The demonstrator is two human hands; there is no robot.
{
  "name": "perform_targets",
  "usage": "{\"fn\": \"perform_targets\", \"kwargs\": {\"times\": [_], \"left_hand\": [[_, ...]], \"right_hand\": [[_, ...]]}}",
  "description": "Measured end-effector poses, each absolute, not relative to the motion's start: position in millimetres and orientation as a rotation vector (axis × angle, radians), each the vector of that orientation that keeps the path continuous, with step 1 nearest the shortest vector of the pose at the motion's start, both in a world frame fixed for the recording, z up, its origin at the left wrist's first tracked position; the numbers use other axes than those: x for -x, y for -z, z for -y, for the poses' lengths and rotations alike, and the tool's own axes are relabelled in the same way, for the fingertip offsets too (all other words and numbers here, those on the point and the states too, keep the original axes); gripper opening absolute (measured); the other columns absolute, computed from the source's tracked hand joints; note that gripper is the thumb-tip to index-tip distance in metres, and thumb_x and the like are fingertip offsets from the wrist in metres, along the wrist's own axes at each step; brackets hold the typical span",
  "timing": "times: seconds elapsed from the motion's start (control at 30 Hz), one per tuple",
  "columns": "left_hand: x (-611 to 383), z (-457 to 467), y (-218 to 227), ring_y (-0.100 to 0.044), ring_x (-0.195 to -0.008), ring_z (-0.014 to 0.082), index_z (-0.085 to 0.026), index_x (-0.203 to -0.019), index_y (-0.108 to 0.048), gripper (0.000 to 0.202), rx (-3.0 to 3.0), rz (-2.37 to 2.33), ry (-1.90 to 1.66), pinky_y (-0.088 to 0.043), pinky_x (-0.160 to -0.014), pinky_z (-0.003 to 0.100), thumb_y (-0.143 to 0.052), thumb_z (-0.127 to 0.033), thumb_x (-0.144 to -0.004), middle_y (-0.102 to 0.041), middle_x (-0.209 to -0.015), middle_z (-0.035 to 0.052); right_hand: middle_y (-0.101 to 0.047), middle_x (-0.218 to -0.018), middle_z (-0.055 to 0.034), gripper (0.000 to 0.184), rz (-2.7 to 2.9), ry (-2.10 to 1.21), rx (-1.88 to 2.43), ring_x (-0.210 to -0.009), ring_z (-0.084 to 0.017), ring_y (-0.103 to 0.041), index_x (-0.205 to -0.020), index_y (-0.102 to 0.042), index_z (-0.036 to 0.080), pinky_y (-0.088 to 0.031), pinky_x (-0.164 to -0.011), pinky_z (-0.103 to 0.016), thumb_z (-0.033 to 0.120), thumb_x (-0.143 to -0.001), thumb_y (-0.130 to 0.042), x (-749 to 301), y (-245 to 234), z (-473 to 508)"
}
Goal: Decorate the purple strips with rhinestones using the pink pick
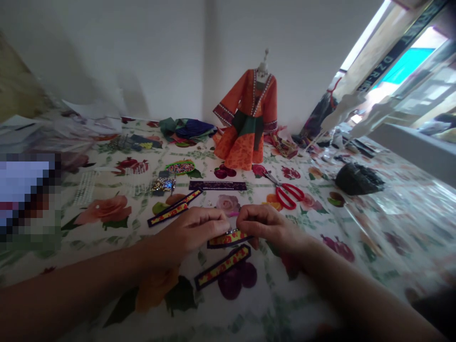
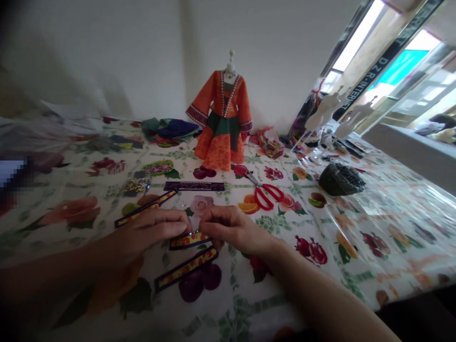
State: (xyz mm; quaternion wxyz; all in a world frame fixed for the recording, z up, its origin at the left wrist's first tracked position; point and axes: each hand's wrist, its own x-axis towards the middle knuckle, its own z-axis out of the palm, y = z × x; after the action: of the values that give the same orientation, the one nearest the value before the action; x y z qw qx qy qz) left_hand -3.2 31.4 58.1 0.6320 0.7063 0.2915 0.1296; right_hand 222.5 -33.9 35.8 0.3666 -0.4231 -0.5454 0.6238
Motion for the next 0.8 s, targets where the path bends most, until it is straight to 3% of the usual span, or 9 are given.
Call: {"fn": "perform_targets", "kwargs": {"times": [0.27, 0.57, 0.8], "left_hand": [[3.4, -28.3, -48.6, -0.036, -0.066, 0.0142, -0.021, -0.075, -0.054, 0.024, -1.645, -0.671, -0.287, -0.027, -0.062, 0.030, -0.057, -0.038, -0.090, -0.041, -0.068, -0.0058], [1.0, -32.7, -52.5, -0.036, -0.065, 0.0139, -0.021, -0.072, -0.052, 0.026, -1.605, -0.707, -0.335, -0.028, -0.061, 0.030, -0.057, -0.039, -0.090, -0.042, -0.067, -0.0057], [2.4, -31.4, -55.2, -0.043, -0.068, 0.0159, -0.021, -0.074, -0.055, 0.032, -1.579, -0.737, -0.347, -0.033, -0.065, 0.030, -0.058, -0.048, -0.092, -0.048, -0.069, -0.0036]], "right_hand": [[-0.056, -0.066, 0.0050, 0.028, 1.411, -1.631, 1.078, -0.055, -0.008, -0.055, -0.086, -0.065, 0.017, -0.043, -0.053, -0.019, 0.042, -0.096, -0.072, -219.8, -28.9, 33.7], [-0.064, -0.064, 0.0011, 0.037, 1.331, -1.584, 1.122, -0.062, -0.014, -0.059, -0.081, -0.068, 0.020, -0.047, -0.066, -0.026, 0.053, -0.100, -0.065, -222.6, -32.0, 35.4], [-0.062, -0.063, 0.0031, 0.035, 1.439, -1.478, 1.178, -0.060, -0.012, -0.055, -0.082, -0.065, 0.020, -0.043, -0.062, -0.026, 0.051, -0.099, -0.067, -223.0, -31.8, 33.1]]}}
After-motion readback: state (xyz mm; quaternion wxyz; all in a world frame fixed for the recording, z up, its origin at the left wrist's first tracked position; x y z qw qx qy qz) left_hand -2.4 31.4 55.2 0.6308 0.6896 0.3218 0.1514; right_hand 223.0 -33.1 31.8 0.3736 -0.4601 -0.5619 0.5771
